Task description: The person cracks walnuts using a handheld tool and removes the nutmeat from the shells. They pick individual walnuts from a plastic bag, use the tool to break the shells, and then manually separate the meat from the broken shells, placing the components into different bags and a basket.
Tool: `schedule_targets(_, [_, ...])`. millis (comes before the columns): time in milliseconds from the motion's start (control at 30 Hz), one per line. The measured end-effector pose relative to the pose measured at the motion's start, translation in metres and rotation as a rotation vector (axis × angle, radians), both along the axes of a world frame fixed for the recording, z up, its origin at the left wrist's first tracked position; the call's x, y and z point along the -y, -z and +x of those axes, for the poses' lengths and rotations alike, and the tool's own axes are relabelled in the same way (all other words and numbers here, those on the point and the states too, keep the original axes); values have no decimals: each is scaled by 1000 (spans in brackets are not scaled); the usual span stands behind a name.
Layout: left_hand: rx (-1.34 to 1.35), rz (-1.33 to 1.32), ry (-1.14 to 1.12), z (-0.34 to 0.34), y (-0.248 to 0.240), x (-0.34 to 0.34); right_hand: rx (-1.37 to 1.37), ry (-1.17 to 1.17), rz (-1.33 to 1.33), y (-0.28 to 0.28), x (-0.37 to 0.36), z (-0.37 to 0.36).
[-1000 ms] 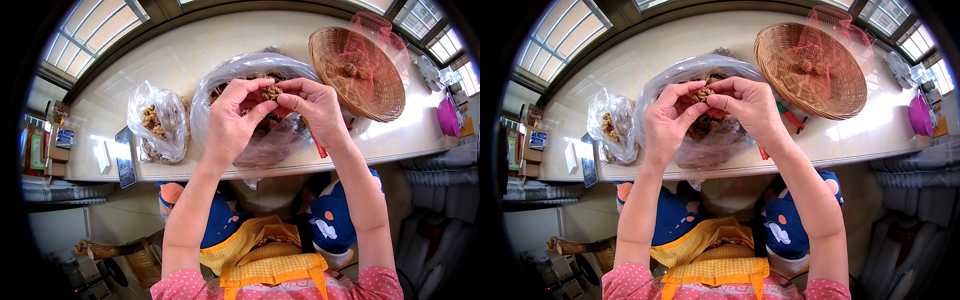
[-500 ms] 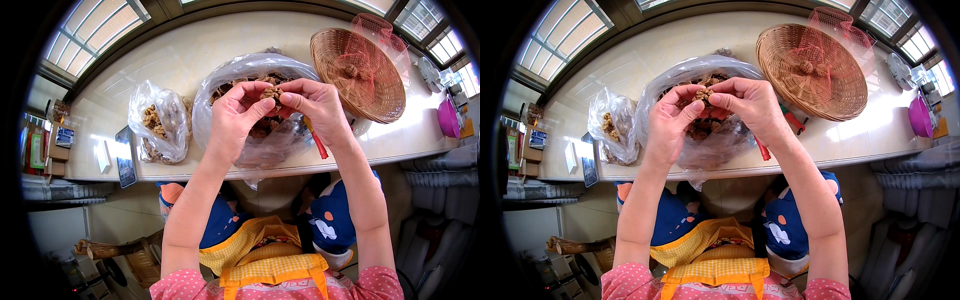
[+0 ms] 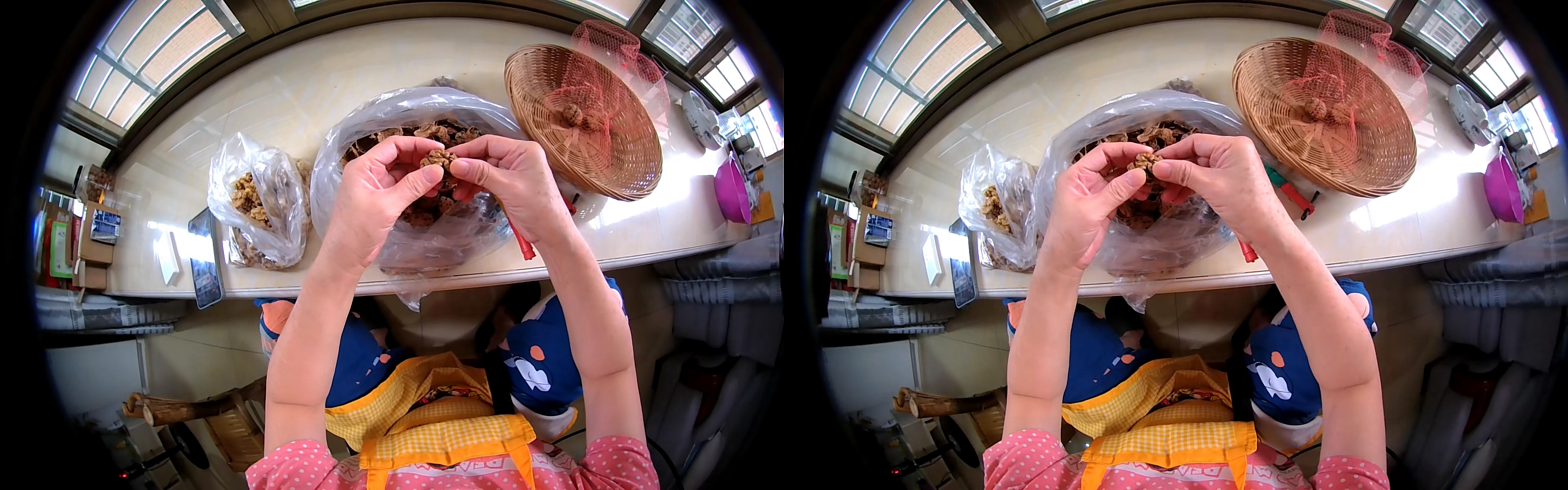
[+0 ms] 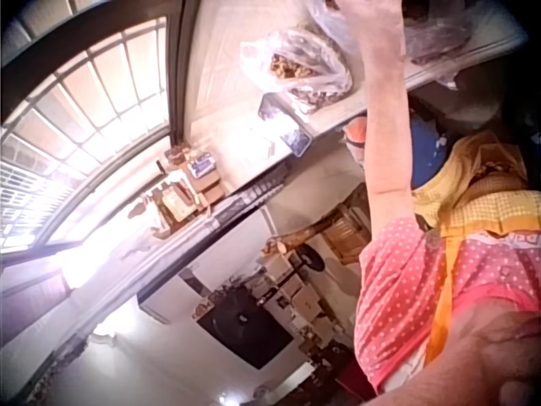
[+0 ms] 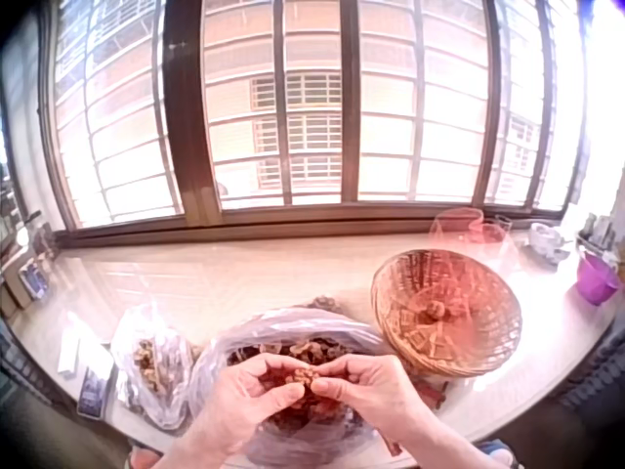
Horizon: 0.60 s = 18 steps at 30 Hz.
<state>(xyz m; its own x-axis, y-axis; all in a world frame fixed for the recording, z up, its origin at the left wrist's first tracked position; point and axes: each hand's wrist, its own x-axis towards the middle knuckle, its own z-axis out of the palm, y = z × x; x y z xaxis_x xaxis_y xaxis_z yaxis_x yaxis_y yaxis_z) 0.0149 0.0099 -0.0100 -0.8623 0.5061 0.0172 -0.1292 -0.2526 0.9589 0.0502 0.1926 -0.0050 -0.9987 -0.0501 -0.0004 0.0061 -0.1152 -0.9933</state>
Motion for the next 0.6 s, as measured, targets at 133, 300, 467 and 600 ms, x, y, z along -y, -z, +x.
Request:
schedule_targets(133, [-90, -34, 14, 2, -5, -1, 1, -24, 38, -3, -1, 1])
schedule_targets(300, [-1, 26, 66, -4, 0, 5, -17, -48, 21, -2, -5, 0])
schedule_targets(467, [-75, -8, 30, -3, -1, 2, -11, -18, 71, 0, -3, 0])
schedule_targets(600, [0, 7, 26, -2, -5, 2, -10, 15, 87, 1, -3, -1])
